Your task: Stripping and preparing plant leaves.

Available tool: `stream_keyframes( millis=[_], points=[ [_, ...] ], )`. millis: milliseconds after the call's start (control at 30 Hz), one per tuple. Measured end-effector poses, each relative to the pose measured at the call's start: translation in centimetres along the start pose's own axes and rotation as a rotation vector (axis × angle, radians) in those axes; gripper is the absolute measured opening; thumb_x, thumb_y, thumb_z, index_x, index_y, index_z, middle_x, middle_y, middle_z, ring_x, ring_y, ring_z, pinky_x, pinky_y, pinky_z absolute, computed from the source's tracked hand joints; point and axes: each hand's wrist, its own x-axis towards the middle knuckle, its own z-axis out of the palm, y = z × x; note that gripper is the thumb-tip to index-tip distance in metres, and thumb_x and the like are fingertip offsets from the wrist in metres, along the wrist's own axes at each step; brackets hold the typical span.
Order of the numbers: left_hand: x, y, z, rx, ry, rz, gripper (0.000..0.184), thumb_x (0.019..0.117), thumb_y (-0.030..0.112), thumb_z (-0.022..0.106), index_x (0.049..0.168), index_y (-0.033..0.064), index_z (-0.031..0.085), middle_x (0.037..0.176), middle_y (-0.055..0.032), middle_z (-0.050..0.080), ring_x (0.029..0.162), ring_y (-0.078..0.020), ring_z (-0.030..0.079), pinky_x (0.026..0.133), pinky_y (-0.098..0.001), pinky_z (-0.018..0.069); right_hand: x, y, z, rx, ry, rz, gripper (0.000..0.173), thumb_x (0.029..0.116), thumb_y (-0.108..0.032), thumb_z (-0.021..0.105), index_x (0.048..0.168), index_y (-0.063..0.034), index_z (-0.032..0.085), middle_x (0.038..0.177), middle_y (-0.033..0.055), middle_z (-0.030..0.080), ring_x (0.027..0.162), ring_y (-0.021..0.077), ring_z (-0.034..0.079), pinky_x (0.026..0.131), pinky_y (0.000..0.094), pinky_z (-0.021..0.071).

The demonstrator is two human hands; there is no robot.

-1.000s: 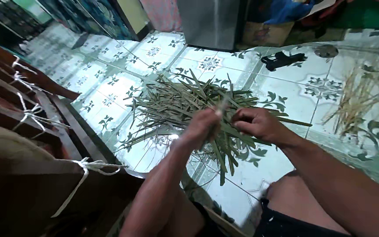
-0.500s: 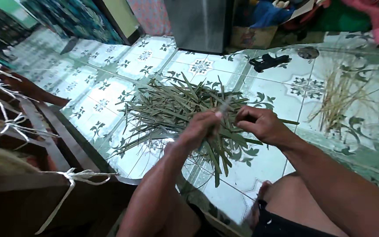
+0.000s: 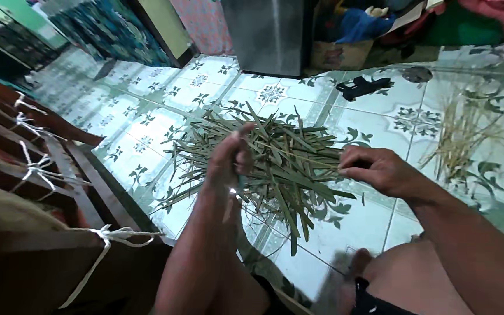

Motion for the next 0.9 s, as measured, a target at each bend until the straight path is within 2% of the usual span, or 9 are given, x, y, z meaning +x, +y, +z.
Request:
stream_keyframes(
  millis=[167, 233, 300, 400, 500, 667, 800, 867, 900],
  points=[
    [-2.1, 2.9, -6.9, 0.014, 0.368, 0.284, 0.043, 0.1112, 0.039, 0.026, 0.123, 0.0233, 0.065, 0.057, 0.0139, 0.050, 0.043, 0.0018, 0.044, 0.045, -0.0155, 0.0421, -2.3, 0.9, -4.5, -0.088, 0.091, 0.102, 0.008, 0.0913, -0.018, 0.065, 0.094, -0.0117, 0.069, 0.089, -0.0079, 0.064, 0.071, -0.0033, 0.057, 0.062, 0.0156, 0.0487],
    [-2.6, 3.2, -8.9, -0.013, 0.580, 0.333, 0.044, 0.1114, 0.038, 0.024, 0.111, 0.0247, 0.066, 0.056, 0.0141, 0.047, 0.043, 0.0005, 0.042, 0.045, -0.0164, 0.0406, -2.7, 0.7, -5.2, -0.056, 0.242, 0.216, 0.010, 0.0923, -0.014, 0.063, 0.101, -0.0112, 0.066, 0.084, -0.0082, 0.063, 0.063, -0.0017, 0.055, 0.058, 0.0171, 0.0485],
    [-2.8, 2.8, -9.7, 0.002, 0.647, 0.303, 0.042, 0.1110, 0.040, 0.027, 0.107, 0.0258, 0.066, 0.056, 0.0128, 0.046, 0.043, -0.0009, 0.042, 0.045, -0.0175, 0.0409, -2.4, 0.5, -4.9, 0.050, 0.396, 0.273, 0.016, 0.0926, -0.012, 0.061, 0.108, -0.0118, 0.066, 0.084, -0.0071, 0.063, 0.065, 0.0014, 0.058, 0.062, 0.0203, 0.0526],
    [-1.6, 0.8, -7.4, 0.152, 0.509, 0.127, 0.039, 0.1100, 0.043, 0.030, 0.119, 0.0257, 0.063, 0.059, 0.0122, 0.051, 0.045, -0.0010, 0.049, 0.046, -0.0196, 0.0474, -1.1, 0.3, -3.4, 0.120, 0.486, 0.279, 0.013, 0.0944, -0.010, 0.061, 0.105, -0.0105, 0.068, 0.085, -0.0057, 0.064, 0.071, 0.0029, 0.058, 0.068, 0.0232, 0.0534],
    [-0.4, -2.1, -2.2, 0.308, 0.288, -0.081, 0.037, 0.1074, 0.036, 0.040, 0.123, 0.0124, 0.063, 0.064, 0.0044, 0.057, 0.049, -0.0060, 0.055, 0.047, -0.0235, 0.0523, 0.7, -0.1, -1.1, 0.160, 0.467, 0.306, 0.010, 0.0969, -0.007, 0.062, 0.105, -0.0047, 0.068, 0.086, -0.0001, 0.064, 0.065, 0.0056, 0.054, 0.060, 0.0238, 0.0498],
    [0.3, -5.7, 5.1, 0.381, -0.023, -0.360, 0.032, 0.1088, 0.021, 0.042, 0.120, 0.0005, 0.065, 0.066, 0.0010, 0.059, 0.050, -0.0056, 0.054, 0.048, -0.0203, 0.0498, 3.0, -0.7, 2.5, 0.329, 0.431, 0.259, 0.004, 0.0968, -0.001, 0.062, 0.101, -0.0021, 0.061, 0.091, 0.0062, 0.066, 0.072, 0.0153, 0.069, 0.070, 0.0340, 0.0637],
    [0.4, -8.0, 6.5, 0.213, -0.013, -0.413, 0.037, 0.1097, 0.020, 0.042, 0.141, 0.0026, 0.050, 0.068, -0.0011, 0.056, 0.051, -0.0080, 0.054, 0.047, -0.0208, 0.0482, 3.8, -0.6, 4.6, 0.480, 0.425, 0.242, 0.004, 0.0960, -0.002, 0.062, 0.099, -0.0047, 0.063, 0.086, 0.0055, 0.070, 0.073, 0.0144, 0.068, 0.069, 0.0308, 0.0606],
    [0.8, -8.8, 6.2, 0.106, 0.054, -0.380, 0.030, 0.1094, 0.021, 0.040, 0.135, 0.0067, 0.048, 0.066, -0.0014, 0.056, 0.050, -0.0089, 0.055, 0.046, -0.0217, 0.0492, 3.9, -0.4, 5.9, 0.544, 0.403, 0.235, 0.002, 0.0949, -0.006, 0.064, 0.097, -0.0073, 0.065, 0.084, 0.0034, 0.069, 0.071, 0.0111, 0.064, 0.066, 0.0268, 0.0559],
    [0.9, -9.0, 5.9, 0.048, 0.076, -0.362, 0.035, 0.1092, 0.021, 0.040, 0.142, 0.0092, 0.047, 0.065, -0.0009, 0.055, 0.049, -0.0091, 0.054, 0.046, -0.0223, 0.0495, 3.9, -0.5, 6.5, 0.584, 0.391, 0.240, 0.002, 0.0948, -0.007, 0.064, 0.096, -0.0080, 0.065, 0.084, 0.0030, 0.068, 0.070, 0.0105, 0.063, 0.065, 0.0258, 0.0550]
  ],
)
